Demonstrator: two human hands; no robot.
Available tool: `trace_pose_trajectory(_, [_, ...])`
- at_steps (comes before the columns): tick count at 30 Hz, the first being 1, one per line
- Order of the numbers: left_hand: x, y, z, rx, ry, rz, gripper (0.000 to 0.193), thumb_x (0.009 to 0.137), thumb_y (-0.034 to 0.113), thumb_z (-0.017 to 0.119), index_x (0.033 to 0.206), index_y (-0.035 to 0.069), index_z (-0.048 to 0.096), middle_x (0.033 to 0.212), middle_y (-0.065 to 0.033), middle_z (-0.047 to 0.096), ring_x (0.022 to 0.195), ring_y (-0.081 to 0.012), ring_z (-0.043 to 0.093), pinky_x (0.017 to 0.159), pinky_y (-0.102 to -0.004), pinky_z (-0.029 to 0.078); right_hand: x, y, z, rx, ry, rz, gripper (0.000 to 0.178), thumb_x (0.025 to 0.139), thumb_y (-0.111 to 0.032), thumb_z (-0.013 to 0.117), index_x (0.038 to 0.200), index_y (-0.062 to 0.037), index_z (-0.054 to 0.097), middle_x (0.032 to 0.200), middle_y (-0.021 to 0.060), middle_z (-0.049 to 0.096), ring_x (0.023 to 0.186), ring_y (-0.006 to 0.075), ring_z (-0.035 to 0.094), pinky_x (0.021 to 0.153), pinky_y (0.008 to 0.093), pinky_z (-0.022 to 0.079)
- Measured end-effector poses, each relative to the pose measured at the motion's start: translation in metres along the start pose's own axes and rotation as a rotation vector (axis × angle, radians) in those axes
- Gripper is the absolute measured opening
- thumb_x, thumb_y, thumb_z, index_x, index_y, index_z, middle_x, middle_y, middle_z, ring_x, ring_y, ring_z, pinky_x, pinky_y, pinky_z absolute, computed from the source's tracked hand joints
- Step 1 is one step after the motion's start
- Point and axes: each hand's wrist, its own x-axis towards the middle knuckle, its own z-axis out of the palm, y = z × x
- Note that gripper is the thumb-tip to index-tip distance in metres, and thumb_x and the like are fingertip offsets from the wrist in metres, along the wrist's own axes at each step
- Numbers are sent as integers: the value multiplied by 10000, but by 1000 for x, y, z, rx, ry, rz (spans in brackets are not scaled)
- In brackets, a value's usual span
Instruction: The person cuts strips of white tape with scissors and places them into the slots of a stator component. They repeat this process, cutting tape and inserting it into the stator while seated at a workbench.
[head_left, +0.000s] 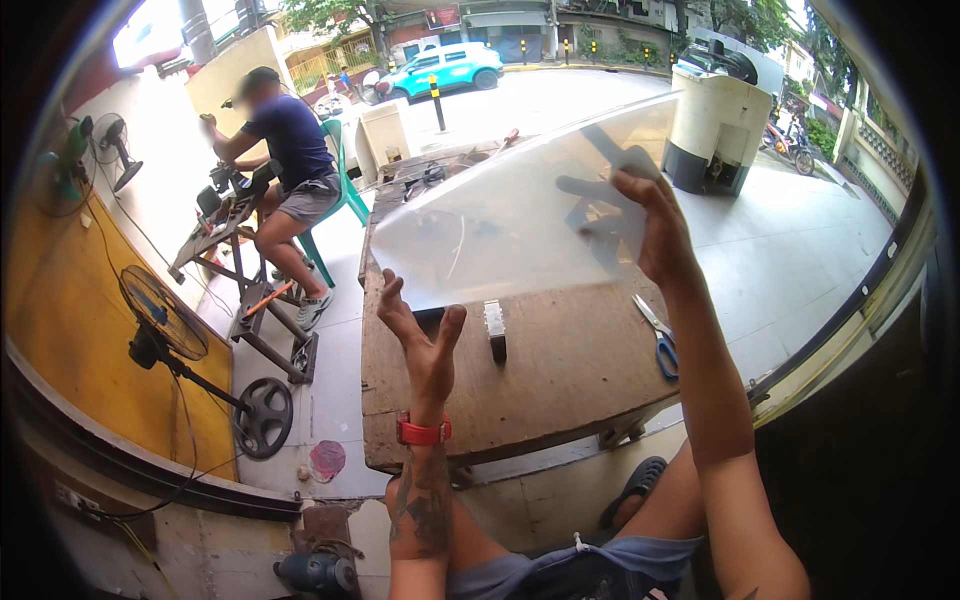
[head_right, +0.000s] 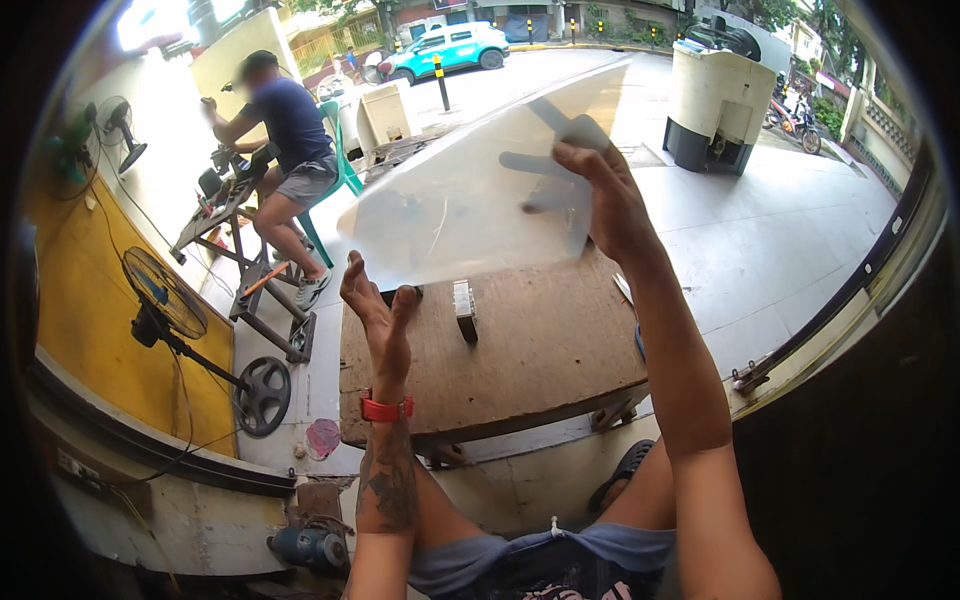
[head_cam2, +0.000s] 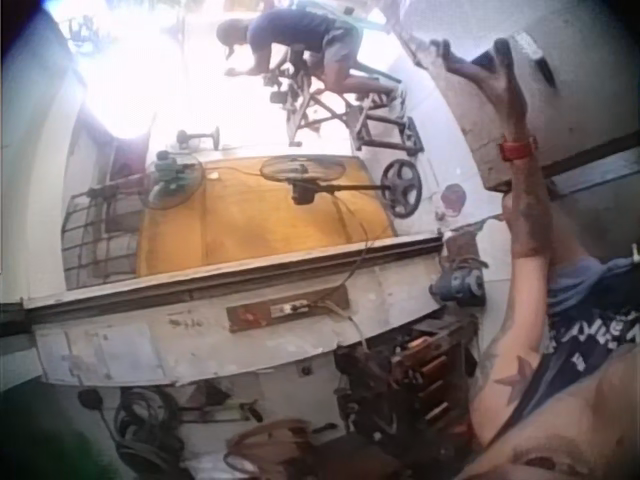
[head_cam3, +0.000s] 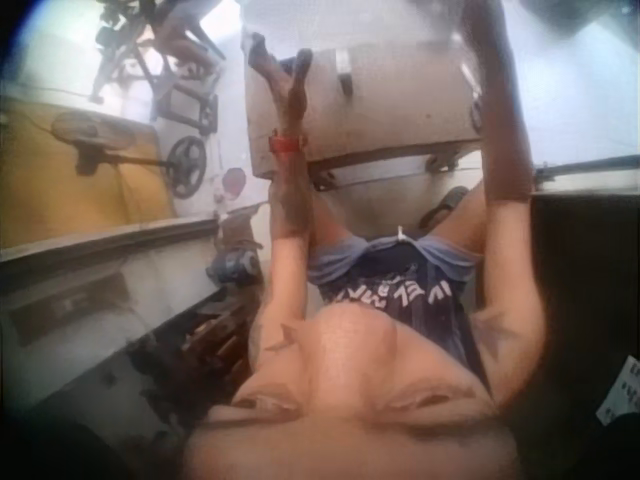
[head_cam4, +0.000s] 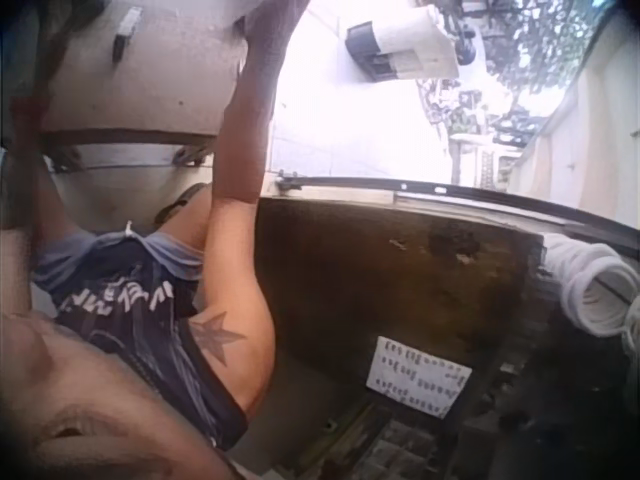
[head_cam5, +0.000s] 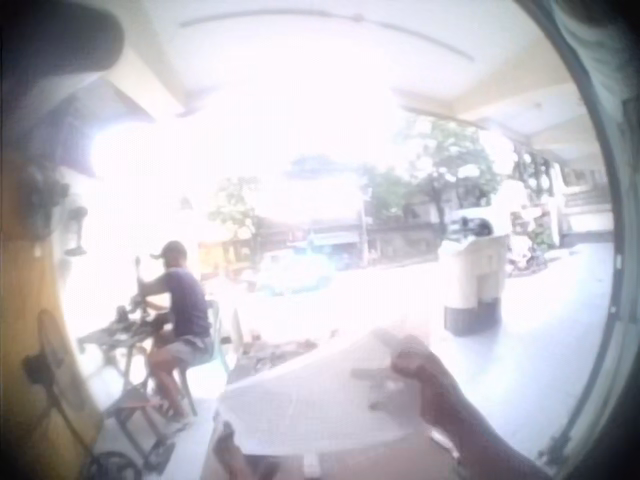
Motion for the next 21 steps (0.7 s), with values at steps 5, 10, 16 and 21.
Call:
trace_pose_trajectory(5, [1,3,0,-139,-181,-277,1141,882,650,750,1667,140,97,1641,-264,273,1555,-431,232,1263,-586,211,-12,-24,-38,84,-69,-48,572,927,-320,584,1388,15,533,1257,212,660,1172,339,692,885,457,653])
trace_pose_trajectory(10, [-17,-4,6,-291,-264,-297,700,988,535,697,1445,44,497,1303,-120,595,1257,-200,548,1080,-362,434,-8,-8,-70,296,13,-29,628,926,-308,598,1451,20,498,1339,179,632,1195,291,662,932,400,614])
trace_pose_trajectory(16, [-31,2,-22,-123,-415,-567,368,1055,330,679,1189,4,574,881,14,669,790,-35,580,694,-209,462,-10,42,-97,-52,262,175,571,934,-157,696,1467,-19,542,1283,125,678,1045,206,704,904,287,600])
trace_pose_trajectory(21, [-38,18,-28,26,-422,-714,472,955,261,796,1242,6,523,947,-98,726,785,-107,680,625,-239,516,-13,82,-125,-290,254,491,714,913,-25,736,1552,2,418,1257,163,687,1038,211,702,886,321,599])
